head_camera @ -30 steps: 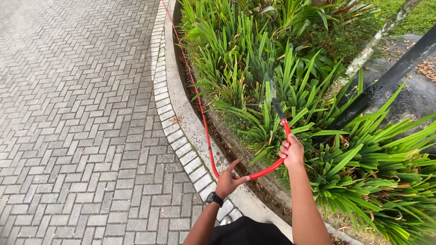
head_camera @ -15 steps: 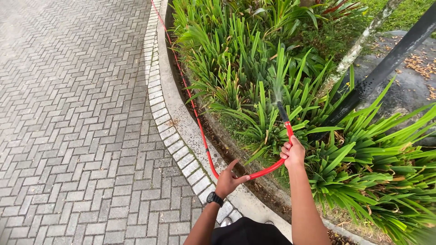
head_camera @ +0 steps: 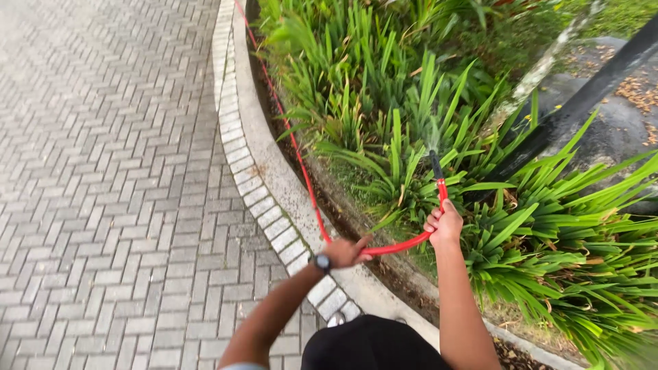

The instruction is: Watering garden plants and bushes using a hose.

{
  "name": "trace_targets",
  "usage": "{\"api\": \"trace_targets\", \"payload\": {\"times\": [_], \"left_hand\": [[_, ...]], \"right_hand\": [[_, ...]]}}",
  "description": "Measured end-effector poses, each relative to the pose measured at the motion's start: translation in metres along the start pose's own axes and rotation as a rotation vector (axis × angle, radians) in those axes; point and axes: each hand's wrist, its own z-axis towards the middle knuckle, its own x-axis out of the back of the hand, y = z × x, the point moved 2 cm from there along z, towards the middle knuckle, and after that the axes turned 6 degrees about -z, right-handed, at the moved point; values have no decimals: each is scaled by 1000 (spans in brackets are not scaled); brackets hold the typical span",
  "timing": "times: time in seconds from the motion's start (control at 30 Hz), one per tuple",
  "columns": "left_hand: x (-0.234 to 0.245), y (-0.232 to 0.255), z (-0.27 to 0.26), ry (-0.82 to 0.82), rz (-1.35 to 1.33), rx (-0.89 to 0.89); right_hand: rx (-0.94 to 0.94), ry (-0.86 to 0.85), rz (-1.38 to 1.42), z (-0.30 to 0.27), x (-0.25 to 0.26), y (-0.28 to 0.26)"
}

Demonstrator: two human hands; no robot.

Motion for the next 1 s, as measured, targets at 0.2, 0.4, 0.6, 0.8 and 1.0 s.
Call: {"api": "trace_targets", "payload": {"times": [0.2, 0.4, 0.6, 0.8, 1.0], "left_hand": [[42, -29, 29, -59, 291, -110], [28, -23, 46, -55, 355, -208], [10, -25, 54, -60, 414, -295], [-4, -23, 53, -43, 317, -250], [-50, 4, 10, 65, -50, -88]], "right_hand": [[64, 46, 55, -6, -7, 7], [87, 64, 71, 7, 31, 14], [88, 101, 85, -5, 44, 20], [78, 59, 54, -12, 50, 20], [84, 58, 17, -25, 32, 18]]}}
